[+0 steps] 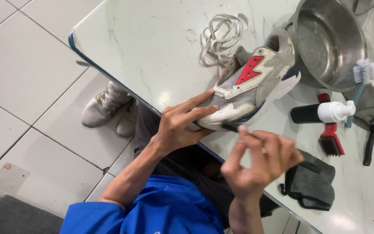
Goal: The person scrubs a white and grey sneaker with a small brush, applying cleaning solution from a bottle and rinsing the brush in a metal bowl. The person wipes the shoe with a cloth and continues scrubbing different sections of the sole and upper.
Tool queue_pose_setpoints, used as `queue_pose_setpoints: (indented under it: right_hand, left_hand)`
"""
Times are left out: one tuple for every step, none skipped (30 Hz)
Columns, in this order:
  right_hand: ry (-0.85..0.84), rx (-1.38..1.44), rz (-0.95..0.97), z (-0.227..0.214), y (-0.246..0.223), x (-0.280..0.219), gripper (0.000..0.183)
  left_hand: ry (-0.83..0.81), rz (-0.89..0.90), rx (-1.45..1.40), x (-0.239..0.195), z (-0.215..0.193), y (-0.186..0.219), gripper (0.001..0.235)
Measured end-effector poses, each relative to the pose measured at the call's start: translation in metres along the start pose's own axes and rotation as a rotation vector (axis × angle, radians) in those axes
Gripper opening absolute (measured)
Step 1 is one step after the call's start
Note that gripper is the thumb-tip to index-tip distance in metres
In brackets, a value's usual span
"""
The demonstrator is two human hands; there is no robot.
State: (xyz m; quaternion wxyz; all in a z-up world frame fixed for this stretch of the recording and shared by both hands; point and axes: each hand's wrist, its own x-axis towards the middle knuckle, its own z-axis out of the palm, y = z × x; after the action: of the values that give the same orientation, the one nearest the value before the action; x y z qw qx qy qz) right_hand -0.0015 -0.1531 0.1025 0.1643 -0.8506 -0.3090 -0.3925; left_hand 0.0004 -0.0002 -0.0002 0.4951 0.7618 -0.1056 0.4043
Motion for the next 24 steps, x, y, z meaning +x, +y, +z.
queue_pose_setpoints:
  right_hand:
    - [0.009,-0.009,0.007,0.001,-0.005,-0.002,0.02]
    - [-0.055,0.02,-0.071,0.002,-0.01,-0.003,0.016]
    - [-0.125,0.058,-0.149,0.001,-0.017,-0.005,0.025]
    - [-0.124,0.057,-0.142,-0.002,-0.006,-0.008,0.025]
    - [-0.069,0.037,-0.072,-0.003,0.006,-0.008,0.019]
    - [-0.014,0.017,-0.001,-0.003,0.018,-0.009,0.016]
    - [-0.018,0.022,-0.004,-0.003,0.017,-0.006,0.016]
    - [-0.019,0.012,-0.005,-0.002,0.016,-0.003,0.016]
    - [-0.019,-0.008,0.004,-0.003,0.015,-0.003,0.017]
    - [-0.023,-0.013,0.012,-0.004,0.009,-0.008,0.017]
    - [-0.073,0.021,-0.062,-0.001,0.003,-0.011,0.018]
    - [-0.123,0.056,-0.136,0.001,-0.004,-0.013,0.031]
    - [-0.116,0.058,-0.128,-0.002,0.007,-0.011,0.031]
    - [-0.072,0.066,-0.063,-0.005,0.017,-0.01,0.019]
    - [-0.025,0.079,0.001,-0.006,0.028,-0.008,0.016]
    - [-0.017,0.088,0.009,-0.002,0.038,-0.01,0.016]
    - [-0.02,0.115,0.054,0.0,0.049,-0.013,0.013]
    - [-0.022,0.142,0.098,0.002,0.061,-0.016,0.014]
    - [-0.013,0.132,0.11,0.001,0.05,-0.014,0.014]
    - [-0.057,0.194,0.035,0.0,0.04,-0.011,0.018]
    - [-0.106,0.257,-0.034,-0.001,0.028,-0.009,0.022]
    - [-0.102,0.248,-0.016,-0.002,0.036,-0.009,0.022]
    - [-0.089,0.264,0.021,-0.002,0.045,-0.009,0.013]
    - [-0.075,0.28,0.058,-0.002,0.052,-0.009,0.012]
  left_hand:
    - [-0.008,0.01,-0.007,0.0,0.0,-0.001,0.033]
    - [-0.021,0.019,-0.008,0.0,0.0,-0.002,0.032]
    - [-0.034,0.02,-0.002,-0.002,-0.002,-0.001,0.032]
    - [-0.041,0.021,-0.003,-0.002,-0.002,0.0,0.032]
    - [-0.009,0.027,0.016,0.0,0.0,0.001,0.033]
    - [0.023,0.032,0.036,0.002,0.002,0.001,0.035]
    - [0.026,0.028,0.039,0.003,0.0,0.001,0.035]
    - [0.026,0.028,0.027,0.004,-0.001,0.001,0.035]
    - [0.015,0.03,0.004,0.005,-0.001,0.002,0.035]
    - [0.007,0.027,-0.002,0.0,0.001,0.002,0.035]
    - [-0.015,0.023,0.009,-0.002,0.0,-0.001,0.041]
    - [-0.038,0.018,0.019,-0.003,-0.001,-0.004,0.056]
    - [-0.047,0.023,0.023,-0.001,0.001,-0.001,0.056]
    - [-0.012,0.032,0.041,0.001,0.002,0.001,0.041]
    - [0.024,0.042,0.066,0.003,0.001,0.002,0.035]
    - [0.015,0.049,0.076,0.005,0.0,0.001,0.035]
    - [0.013,0.047,0.079,0.004,0.001,0.002,0.035]
    - [0.01,0.045,0.083,0.004,0.003,0.002,0.034]
    - [-0.002,0.056,0.075,0.004,0.002,0.002,0.034]
    - [-0.004,0.05,0.063,0.005,0.002,0.002,0.034]
    - [-0.01,0.038,0.05,0.003,0.001,0.004,0.034]
    - [-0.028,0.043,0.041,0.004,0.002,0.004,0.034]
    - [-0.027,0.035,0.034,0.004,0.003,0.004,0.035]
    - [-0.025,0.028,0.027,0.004,0.002,0.004,0.038]
